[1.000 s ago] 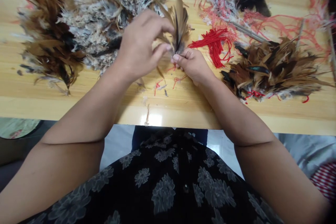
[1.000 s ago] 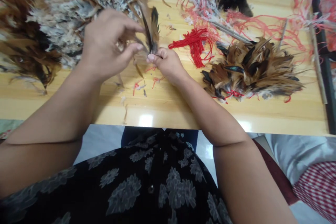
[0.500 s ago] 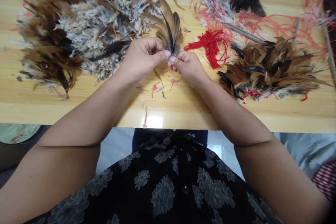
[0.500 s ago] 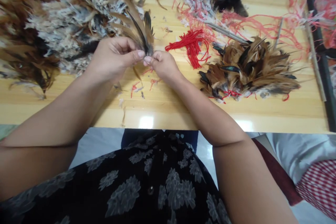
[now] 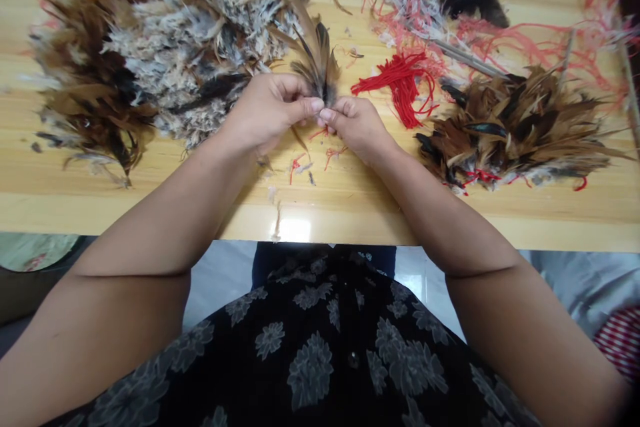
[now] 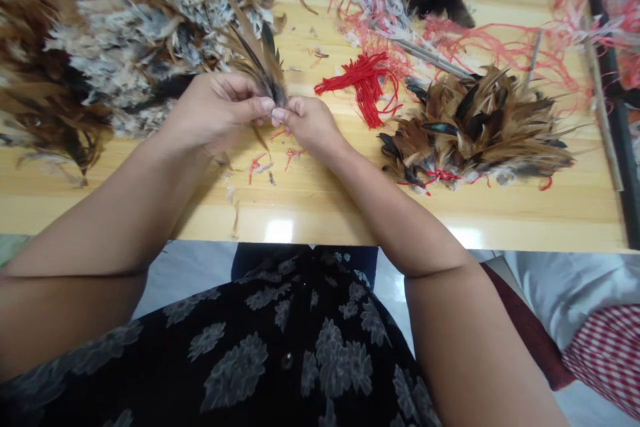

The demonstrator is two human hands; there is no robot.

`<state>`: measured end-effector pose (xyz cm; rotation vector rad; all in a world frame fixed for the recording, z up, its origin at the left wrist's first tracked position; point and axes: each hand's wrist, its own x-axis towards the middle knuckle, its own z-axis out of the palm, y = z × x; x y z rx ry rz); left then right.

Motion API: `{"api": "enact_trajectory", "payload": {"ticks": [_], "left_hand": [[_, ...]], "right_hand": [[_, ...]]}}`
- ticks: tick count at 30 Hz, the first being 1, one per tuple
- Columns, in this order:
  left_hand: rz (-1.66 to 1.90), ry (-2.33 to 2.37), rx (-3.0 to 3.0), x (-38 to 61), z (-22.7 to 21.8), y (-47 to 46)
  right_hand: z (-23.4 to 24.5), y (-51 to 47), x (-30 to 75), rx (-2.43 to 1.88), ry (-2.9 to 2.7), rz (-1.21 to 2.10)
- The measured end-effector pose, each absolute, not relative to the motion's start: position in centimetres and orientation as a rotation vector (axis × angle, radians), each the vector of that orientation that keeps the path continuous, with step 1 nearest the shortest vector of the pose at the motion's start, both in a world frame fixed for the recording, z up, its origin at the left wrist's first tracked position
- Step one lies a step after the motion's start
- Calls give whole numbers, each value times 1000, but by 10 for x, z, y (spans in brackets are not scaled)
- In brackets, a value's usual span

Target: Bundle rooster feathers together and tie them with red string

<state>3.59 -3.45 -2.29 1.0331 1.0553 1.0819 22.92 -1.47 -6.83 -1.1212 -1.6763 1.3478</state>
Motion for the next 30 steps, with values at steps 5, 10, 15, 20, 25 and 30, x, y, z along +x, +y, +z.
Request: {"api": "enact_trajectory", "payload": {"ticks": [5, 10, 15, 20, 25, 30], "left_hand": [[1031, 997, 853, 40, -24, -35], [1044, 967, 835, 43, -26, -35], [1092, 951, 837, 42, -25, -32], [1115, 889, 748, 36, -28, -23], [1078, 888, 693, 35, -33, -21], [1064, 887, 690, 40, -31, -25]], "right_hand": [[-63, -16, 229, -1030, -1651, 1413], [-63, -16, 228, -966, -1650, 1396], [-54, -19, 230, -950, -1602, 1435], [-49, -22, 231, -974, -1525, 1445], [-56, -21, 228, -1020, -1487, 1404], [-56, -21, 228, -1061, -1497, 1386]]}}
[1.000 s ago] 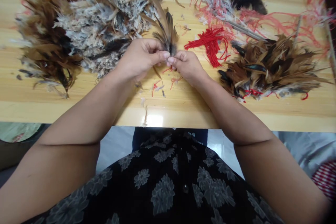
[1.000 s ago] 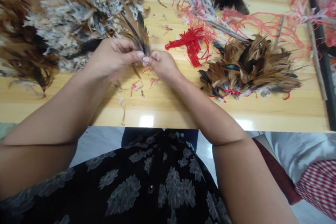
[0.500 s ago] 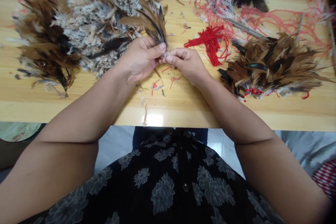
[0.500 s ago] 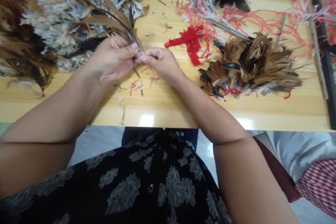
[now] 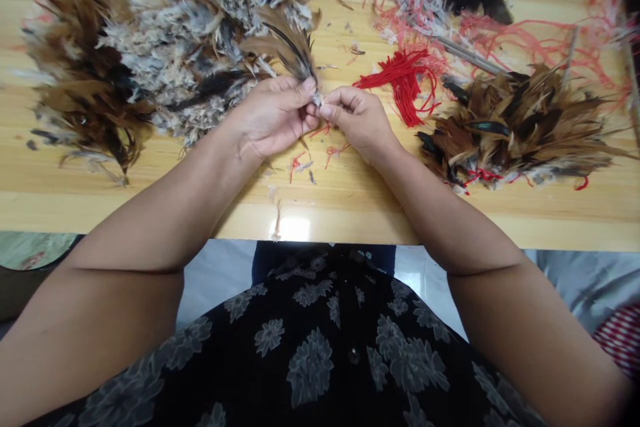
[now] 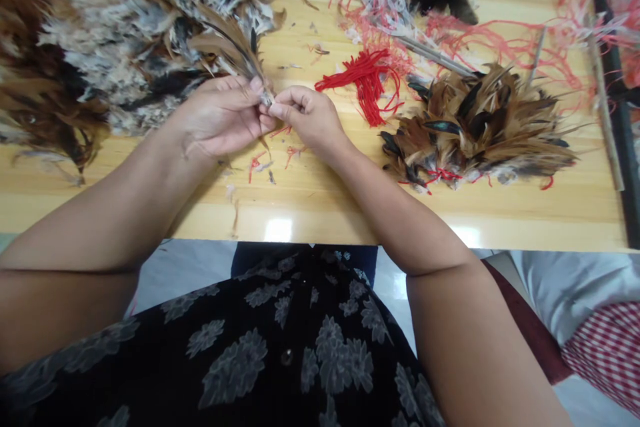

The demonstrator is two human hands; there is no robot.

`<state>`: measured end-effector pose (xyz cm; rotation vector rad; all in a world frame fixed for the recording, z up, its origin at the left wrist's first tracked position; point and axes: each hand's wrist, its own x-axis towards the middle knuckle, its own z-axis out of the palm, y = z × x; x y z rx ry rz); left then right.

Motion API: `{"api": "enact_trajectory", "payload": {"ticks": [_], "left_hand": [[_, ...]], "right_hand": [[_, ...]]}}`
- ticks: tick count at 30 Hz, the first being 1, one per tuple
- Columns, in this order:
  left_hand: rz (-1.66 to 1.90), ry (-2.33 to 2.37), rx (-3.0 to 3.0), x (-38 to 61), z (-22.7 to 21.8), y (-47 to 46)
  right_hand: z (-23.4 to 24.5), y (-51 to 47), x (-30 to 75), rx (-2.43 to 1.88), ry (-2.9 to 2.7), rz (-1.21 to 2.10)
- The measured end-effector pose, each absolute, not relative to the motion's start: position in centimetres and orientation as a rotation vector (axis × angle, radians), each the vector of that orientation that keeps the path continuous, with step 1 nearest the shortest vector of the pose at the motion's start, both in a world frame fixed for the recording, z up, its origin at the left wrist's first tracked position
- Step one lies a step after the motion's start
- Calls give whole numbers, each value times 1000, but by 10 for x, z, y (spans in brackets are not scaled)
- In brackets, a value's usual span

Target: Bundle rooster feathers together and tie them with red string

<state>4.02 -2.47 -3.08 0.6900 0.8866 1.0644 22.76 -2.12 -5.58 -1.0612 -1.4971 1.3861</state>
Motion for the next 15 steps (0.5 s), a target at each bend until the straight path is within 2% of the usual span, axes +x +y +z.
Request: {"api": "enact_trajectory", "payload": {"ticks": [15], "left_hand": [[1082, 906, 746, 40, -24, -29]], "right_hand": [[-43, -23, 232, -1007, -1531, 1416]]}}
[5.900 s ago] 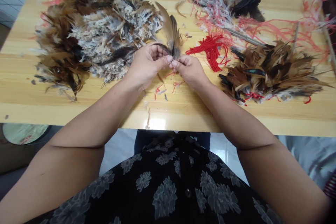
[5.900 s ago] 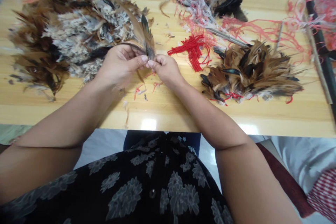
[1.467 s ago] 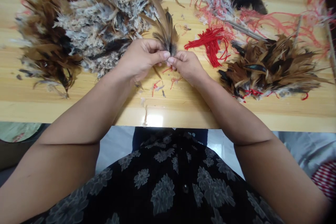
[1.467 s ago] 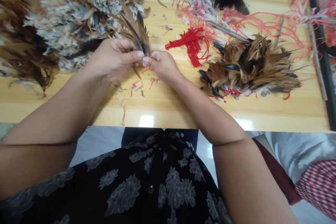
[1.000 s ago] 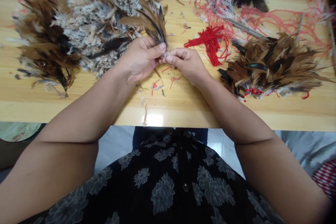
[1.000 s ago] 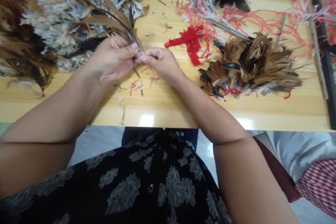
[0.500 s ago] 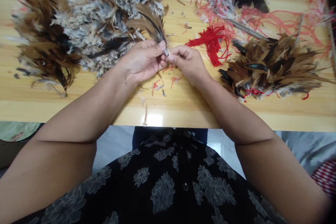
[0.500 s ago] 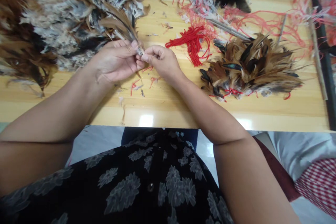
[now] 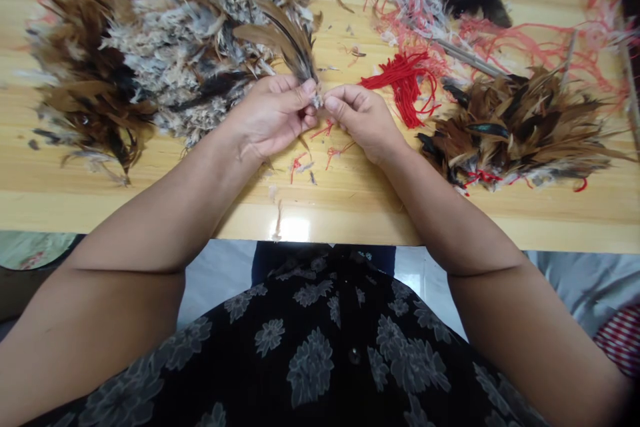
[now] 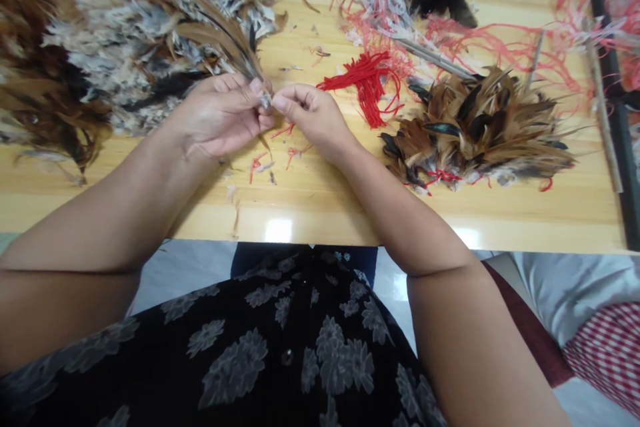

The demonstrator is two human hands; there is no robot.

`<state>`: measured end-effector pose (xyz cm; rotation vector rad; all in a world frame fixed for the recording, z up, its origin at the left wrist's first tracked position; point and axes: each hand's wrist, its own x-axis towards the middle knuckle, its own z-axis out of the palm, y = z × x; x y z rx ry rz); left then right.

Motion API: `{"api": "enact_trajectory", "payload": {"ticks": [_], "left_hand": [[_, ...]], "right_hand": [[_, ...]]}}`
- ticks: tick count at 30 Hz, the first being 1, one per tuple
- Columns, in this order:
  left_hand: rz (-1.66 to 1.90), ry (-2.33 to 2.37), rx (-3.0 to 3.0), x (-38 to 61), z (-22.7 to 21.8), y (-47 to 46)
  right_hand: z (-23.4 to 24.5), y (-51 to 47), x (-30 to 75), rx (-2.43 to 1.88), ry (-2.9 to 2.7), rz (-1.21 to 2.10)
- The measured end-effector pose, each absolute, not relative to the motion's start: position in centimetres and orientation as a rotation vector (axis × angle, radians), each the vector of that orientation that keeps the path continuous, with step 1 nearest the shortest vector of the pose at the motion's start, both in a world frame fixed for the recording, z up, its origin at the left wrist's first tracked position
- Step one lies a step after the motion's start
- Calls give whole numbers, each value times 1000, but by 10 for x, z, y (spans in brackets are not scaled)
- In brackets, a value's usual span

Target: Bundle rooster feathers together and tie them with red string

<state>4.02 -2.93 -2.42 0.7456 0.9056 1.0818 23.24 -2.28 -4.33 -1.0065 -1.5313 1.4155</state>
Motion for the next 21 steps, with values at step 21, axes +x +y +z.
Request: {"api": "enact_trajectory", "payload": {"ticks": [21], "left_hand": [[1167, 993, 1368, 53, -56, -25]], "right_hand": [[-53, -20, 242, -1024, -1620, 1291]]}}
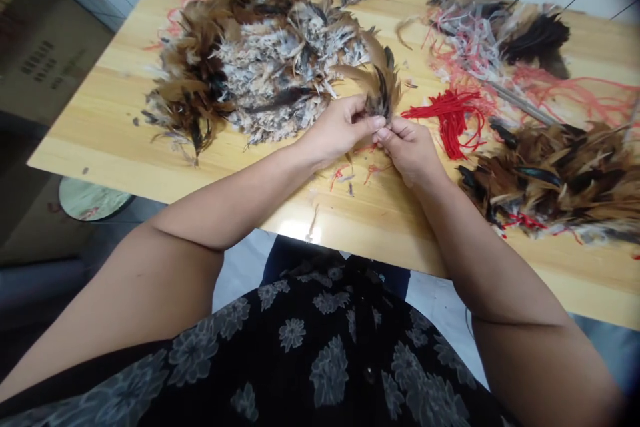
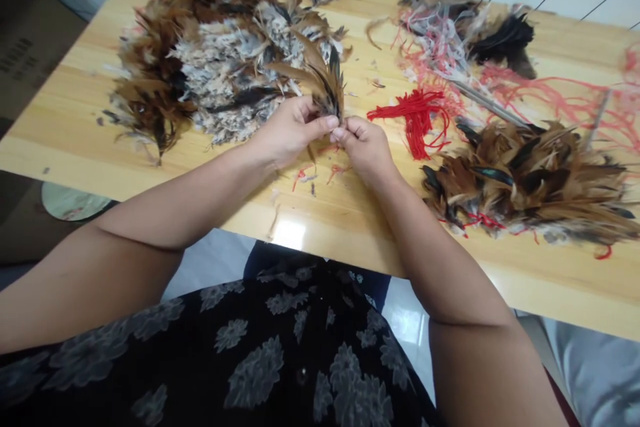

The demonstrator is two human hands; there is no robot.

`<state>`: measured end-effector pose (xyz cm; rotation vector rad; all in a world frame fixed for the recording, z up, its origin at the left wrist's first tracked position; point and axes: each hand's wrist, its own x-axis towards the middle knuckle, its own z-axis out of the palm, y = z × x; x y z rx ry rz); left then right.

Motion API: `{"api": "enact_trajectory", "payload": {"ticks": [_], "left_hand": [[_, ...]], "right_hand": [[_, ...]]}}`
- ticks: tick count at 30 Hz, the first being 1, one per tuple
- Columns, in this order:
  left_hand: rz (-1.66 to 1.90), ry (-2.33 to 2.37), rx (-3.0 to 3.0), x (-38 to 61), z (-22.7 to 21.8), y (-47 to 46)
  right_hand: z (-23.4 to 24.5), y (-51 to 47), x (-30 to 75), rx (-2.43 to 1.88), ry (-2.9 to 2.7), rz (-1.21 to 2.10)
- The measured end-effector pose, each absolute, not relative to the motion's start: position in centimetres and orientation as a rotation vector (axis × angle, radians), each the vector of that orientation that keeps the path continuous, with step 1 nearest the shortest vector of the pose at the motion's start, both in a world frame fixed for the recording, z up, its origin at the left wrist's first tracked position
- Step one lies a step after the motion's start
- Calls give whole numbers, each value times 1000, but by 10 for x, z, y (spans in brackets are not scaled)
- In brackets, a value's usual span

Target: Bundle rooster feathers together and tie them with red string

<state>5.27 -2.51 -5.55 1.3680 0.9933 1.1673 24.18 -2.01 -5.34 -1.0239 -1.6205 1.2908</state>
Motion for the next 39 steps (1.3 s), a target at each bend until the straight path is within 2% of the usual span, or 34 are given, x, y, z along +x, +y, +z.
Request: {"api": "enact_trajectory", "payload": {"ticks": [7, 9, 20, 23, 33, 39], "left_hand": [[1338, 1264, 1750, -16, -16, 1], [1261, 1430, 1849, -38, -12, 9], [730, 1855, 2290, -38, -54, 23], [727, 1825, 2302, -38, -57, 28], [1139, 1477, 2257, -31, -32, 17], [1238, 1265, 1955, -1, -18, -8]], "right_hand": [[-48, -21, 245, -1141, -1447, 1363], [-47, -21, 245, -1155, -1410, 1371], [-53, -24, 237, -1128, -1455, 1339], [-51, -25, 235, -1134, -1449, 1332], [-37, -27, 234, -1220, -1401, 1372], [-33, -28, 233, -1235, -1382, 1379]]}}
